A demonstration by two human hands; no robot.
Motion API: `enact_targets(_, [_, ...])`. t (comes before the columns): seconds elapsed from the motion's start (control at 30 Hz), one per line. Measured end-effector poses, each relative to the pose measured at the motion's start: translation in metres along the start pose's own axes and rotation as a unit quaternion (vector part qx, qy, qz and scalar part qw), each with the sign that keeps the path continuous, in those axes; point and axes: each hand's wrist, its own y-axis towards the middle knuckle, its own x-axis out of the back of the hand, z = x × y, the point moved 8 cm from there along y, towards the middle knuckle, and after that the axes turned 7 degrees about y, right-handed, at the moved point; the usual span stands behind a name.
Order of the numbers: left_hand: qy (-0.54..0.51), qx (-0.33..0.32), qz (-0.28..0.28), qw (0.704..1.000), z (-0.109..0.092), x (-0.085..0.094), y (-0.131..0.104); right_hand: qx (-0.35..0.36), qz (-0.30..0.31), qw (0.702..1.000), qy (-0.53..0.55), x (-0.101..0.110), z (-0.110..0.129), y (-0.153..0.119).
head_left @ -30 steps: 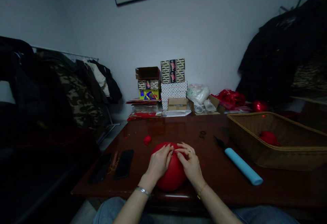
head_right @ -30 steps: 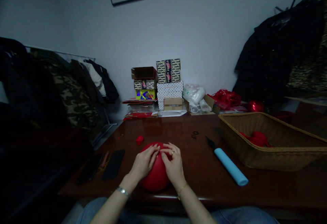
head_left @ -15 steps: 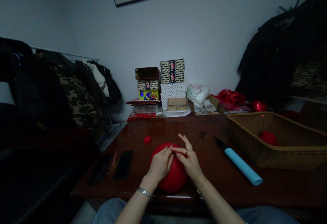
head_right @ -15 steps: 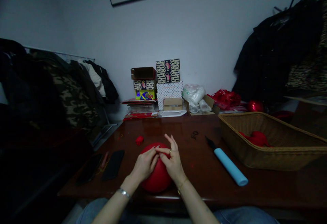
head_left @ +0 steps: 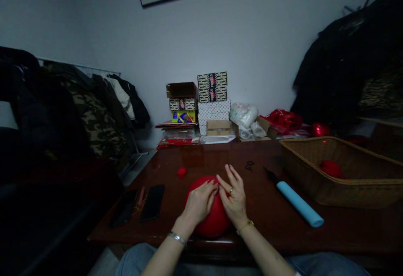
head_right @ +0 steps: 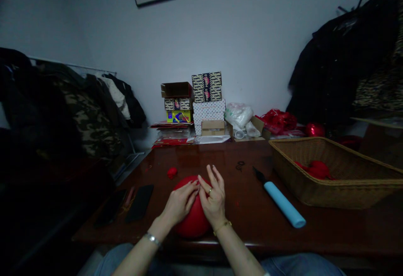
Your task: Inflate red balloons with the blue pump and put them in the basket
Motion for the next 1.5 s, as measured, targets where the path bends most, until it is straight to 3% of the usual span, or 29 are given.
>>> enact_targets(0.23, [-0.002, -0.005, 0.017, 1.0, -0.004, -0.005, -0.002, -0.055, -0.041, 0.997, -0.024, -0.001, -0.008, -0.002])
enact_targets(0.43, [-0.003, -0.013, 0.011, 1.0, -0.004, -0.003, -0.002, -0.125, 0.048, 0.991, -0.026, -0.011, -0.018, -0.002])
enact_targets(0.7, [-0.054, 0.043, 0.009, 0.998, 0.009, 0.004, -0.005, -0.259, 0.101, 0.95, 0.139, -0.023, -0.058, -0.015])
enact_targets(0.93, [-0.135, 0.114, -0.023, 0.984, 0.028, 0.008, -0.006, -0.215, 0.183, 0.954, 0.103, -0.027, -0.042, -0.017])
enact_targets(1.13, [-0.234, 0.202, -0.037, 0.95, 0.036, 0.012, -0.003, -0.178, 0.202, 0.959, 0.09, -0.039, -0.025, -0.006])
enact_targets(1.3, [-0.286, 0.227, -0.049, 0.93, 0.037, 0.009, -0.004, -0.177, 0.153, 0.969, 0.082, -0.041, -0.022, -0.006])
enact_targets(1.5, [-0.296, 0.2, -0.02, 0.934, 0.038, 0.008, -0.007, -0.2, 0.099, 0.969, 0.11, -0.036, -0.03, -0.008])
